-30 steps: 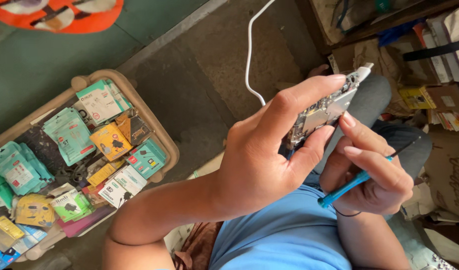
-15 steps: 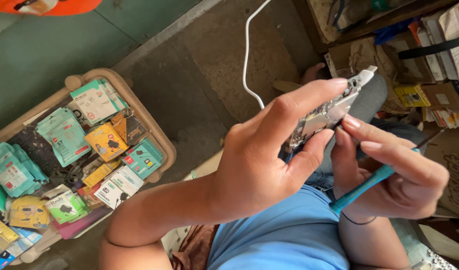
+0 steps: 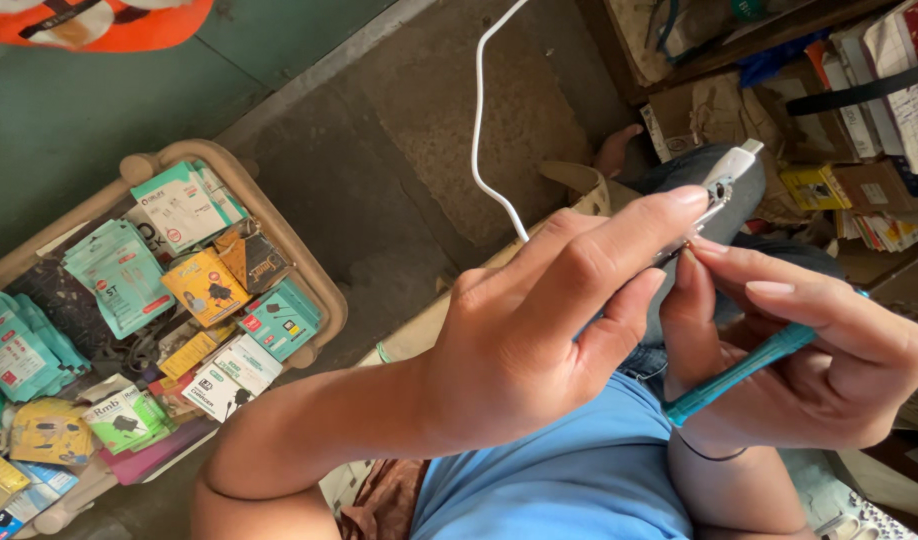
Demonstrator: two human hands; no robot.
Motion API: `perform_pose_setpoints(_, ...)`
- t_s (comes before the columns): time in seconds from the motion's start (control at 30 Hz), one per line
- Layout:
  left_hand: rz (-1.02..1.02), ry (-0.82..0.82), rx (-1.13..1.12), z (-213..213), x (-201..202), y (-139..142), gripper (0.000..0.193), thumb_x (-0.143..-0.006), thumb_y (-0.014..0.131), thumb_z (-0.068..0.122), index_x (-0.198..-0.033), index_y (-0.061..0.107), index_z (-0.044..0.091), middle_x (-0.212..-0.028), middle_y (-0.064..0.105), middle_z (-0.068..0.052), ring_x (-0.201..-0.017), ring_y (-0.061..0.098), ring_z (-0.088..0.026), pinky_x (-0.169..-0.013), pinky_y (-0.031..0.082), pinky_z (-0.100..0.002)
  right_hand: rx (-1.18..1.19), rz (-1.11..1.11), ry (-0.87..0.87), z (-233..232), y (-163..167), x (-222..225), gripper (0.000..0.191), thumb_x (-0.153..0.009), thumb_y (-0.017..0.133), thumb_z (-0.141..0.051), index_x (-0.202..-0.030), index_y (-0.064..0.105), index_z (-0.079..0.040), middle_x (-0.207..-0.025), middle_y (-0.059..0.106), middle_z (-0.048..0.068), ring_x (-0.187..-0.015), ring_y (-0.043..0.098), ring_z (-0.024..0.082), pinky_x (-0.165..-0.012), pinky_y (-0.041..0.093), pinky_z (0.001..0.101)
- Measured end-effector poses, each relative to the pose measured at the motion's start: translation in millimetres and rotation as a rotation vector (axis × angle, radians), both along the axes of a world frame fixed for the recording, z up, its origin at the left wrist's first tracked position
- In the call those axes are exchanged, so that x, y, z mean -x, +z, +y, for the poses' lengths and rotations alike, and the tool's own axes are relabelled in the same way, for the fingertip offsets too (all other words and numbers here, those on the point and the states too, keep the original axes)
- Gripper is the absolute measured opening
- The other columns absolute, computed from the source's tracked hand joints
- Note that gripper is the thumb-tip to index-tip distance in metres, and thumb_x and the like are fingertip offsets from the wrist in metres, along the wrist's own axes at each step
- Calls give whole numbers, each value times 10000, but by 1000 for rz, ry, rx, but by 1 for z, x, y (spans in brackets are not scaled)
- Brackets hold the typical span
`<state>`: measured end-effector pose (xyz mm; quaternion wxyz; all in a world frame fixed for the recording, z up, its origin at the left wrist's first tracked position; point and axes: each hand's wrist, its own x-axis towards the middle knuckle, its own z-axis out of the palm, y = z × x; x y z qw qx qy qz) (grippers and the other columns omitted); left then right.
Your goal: The person sits on a chair holding a disassembled smartphone with its back cover removed and a charging cable plugged in. They use a small blue screwdriver to pry and work on components inside the phone, turning the device over and repositioning it on their lap while continuing to work on the internals.
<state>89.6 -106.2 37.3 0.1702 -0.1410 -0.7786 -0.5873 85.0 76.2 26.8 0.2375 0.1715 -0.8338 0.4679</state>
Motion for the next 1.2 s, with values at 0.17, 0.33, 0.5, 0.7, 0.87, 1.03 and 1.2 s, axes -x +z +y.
perform_pose_setpoints(0.17, 32, -5, -27, 0, 2, 3, 530, -1092, 698, -73, -1489, 405, 119, -1217, 665, -33, -999, 686, -141, -822, 624, -216, -47, 77, -15, -1, -3, 4, 459, -1083, 868, 50, -1172, 419, 22, -1092, 665, 159, -977, 792, 229, -862, 661, 236)
perform_pose_setpoints(0.33, 25, -3, -28, 1, 2, 3, 530, -1112, 700, -55, -1507, 403, 136, -1224, 661, -14, -1011, 676, -127, -843, 627, -203, -104, 115, -15, 1, -4, 6, 464, -1055, 869, 42, -1183, 425, 11, -1050, 664, 160, -951, 794, 231, -829, 654, 235)
perform_pose_setpoints(0.5, 30, -16, -21, -1, 2, 4, 524, -1086, 714, -76, -1484, 420, 98, -1199, 671, -35, -978, 699, -133, -775, 612, -210, -154, 139, 12, 3, -3, 4, 461, -1032, 857, 56, -1151, 415, 13, -1029, 639, 165, -967, 795, 261, -818, 659, 247)
perform_pose_setpoints(0.7, 50, -51, -1, -3, 1, 1, 528, -1086, 659, -86, -1496, 383, 102, -1284, 647, 8, -1042, 656, -93, -856, 618, -168, -124, 167, 20, 6, -8, 7, 468, -969, 844, 87, -1089, 398, 8, -1000, 650, 178, -956, 799, 294, -801, 670, 290)
perform_pose_setpoints(0.87, 77, -57, 31, -3, -3, -3, 549, -1065, 644, -106, -1519, 391, 71, -1372, 628, 1, -1104, 635, -82, -894, 611, -166, -93, 199, 17, 7, -16, 8, 472, -963, 844, 92, -1087, 398, 0, -1014, 677, 210, -955, 787, 287, -793, 654, 284)
perform_pose_setpoints(1.03, 97, -63, 62, -2, -3, -6, 508, -1084, 665, -95, -1513, 430, 41, -1455, 604, -12, -1140, 636, -75, -897, 605, -161, -77, 167, 44, 13, -17, 5, 474, -953, 843, 49, -1099, 395, 2, -1066, 687, 249, -986, 763, 287, -842, 647, 293)
perform_pose_setpoints(1.2, 123, -69, 67, -2, -2, -9, 503, -1084, 659, -99, -1515, 426, 15, -1509, 573, -41, -1163, 630, -89, -895, 591, -173, -70, 185, -5, 14, -24, 2, 466, -949, 846, 75, -1079, 403, 11, -1030, 682, 249, -965, 776, 301, -843, 661, 318)
